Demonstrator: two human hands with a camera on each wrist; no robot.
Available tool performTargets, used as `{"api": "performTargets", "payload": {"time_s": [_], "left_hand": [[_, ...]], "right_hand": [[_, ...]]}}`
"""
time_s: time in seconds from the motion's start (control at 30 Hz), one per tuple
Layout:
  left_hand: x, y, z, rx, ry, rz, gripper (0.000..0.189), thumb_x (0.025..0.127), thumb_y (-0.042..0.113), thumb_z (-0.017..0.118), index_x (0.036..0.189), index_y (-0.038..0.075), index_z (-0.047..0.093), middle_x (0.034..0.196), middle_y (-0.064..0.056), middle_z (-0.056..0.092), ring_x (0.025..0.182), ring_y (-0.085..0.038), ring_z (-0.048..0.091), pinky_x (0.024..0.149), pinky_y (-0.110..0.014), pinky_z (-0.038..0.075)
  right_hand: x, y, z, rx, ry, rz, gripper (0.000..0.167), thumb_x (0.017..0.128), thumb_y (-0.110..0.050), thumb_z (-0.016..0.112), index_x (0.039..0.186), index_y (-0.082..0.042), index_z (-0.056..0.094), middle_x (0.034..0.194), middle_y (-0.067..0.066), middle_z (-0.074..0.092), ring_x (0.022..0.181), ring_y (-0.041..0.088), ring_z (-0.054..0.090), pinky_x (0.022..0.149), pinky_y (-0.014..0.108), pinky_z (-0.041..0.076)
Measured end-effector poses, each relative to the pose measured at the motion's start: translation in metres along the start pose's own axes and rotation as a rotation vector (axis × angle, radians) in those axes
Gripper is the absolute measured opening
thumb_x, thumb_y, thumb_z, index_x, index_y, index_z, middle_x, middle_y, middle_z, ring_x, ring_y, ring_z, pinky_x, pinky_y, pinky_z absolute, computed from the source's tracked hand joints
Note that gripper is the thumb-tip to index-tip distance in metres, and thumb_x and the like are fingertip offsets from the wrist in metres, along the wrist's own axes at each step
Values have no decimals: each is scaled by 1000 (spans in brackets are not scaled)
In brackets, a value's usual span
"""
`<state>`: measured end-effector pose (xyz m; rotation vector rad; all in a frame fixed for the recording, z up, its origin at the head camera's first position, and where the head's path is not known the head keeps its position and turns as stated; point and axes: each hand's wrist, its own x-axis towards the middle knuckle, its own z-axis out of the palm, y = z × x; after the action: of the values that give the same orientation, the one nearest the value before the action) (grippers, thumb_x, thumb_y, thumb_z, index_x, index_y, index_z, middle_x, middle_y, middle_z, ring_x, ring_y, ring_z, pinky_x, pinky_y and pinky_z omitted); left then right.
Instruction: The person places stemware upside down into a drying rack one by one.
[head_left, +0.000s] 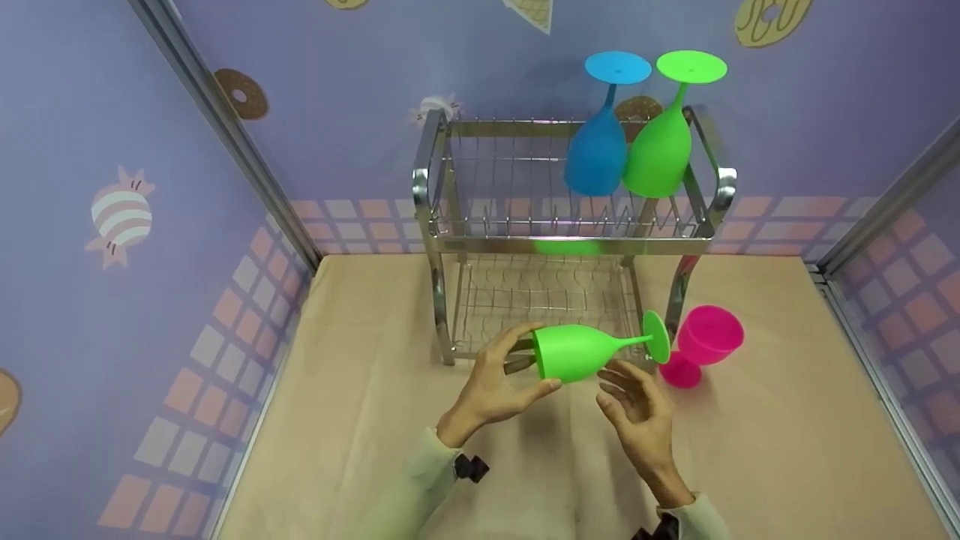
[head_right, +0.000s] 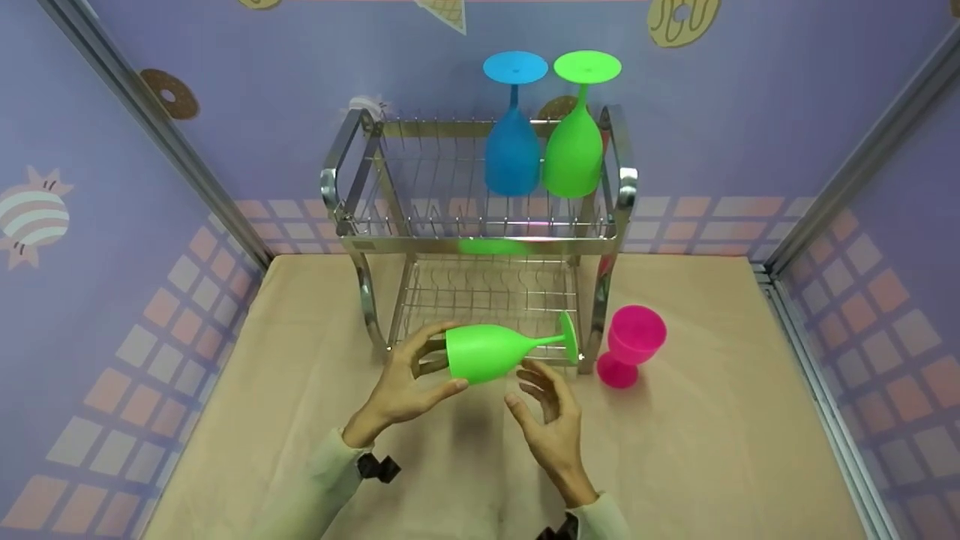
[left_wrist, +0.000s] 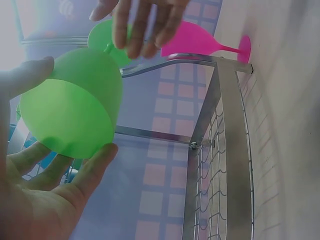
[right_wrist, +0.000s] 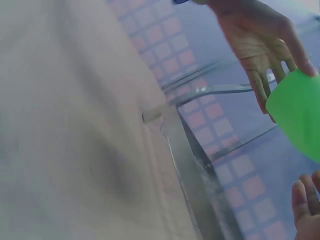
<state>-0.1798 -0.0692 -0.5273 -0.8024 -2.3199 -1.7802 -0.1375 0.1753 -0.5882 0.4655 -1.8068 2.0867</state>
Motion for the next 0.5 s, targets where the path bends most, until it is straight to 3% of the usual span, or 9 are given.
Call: {"api": "performTargets", "payload": {"time_s": [0.1,0.17,0.3,0.5], "left_hand": [[1,1,1,-15,3,5,75,87,28,90,151,12,54,139,-12,65,124,-25,70,98,-33,63],[0,2,2,-21,3,4,76,87,27,90,152,12,54,139,-14,65,123,-26,71,97,-34,63],[-3,2,5,-23,1,1,76,88,27,90,152,11,53,139,-15,66,123,-30,71,96,-35,64],[-5,6,8,-11,6,16,76,88,29,90,153,13,53,141,-11,65,123,-27,71,96,-34,64]], "right_hand": [[0,2,7,188,12,149,55,101,13,59,153,12,40,151,13,57,135,24,64,115,38,53],[2,2,11,295,10,193,56,105,9,54,157,9,36,156,12,52,139,24,60,119,40,50],[5,-1,18,425,27,224,55,106,6,52,159,1,36,158,9,50,144,21,55,121,38,47],[11,-9,17,494,25,219,54,106,5,53,158,1,35,155,10,52,145,20,53,122,37,46]]}}
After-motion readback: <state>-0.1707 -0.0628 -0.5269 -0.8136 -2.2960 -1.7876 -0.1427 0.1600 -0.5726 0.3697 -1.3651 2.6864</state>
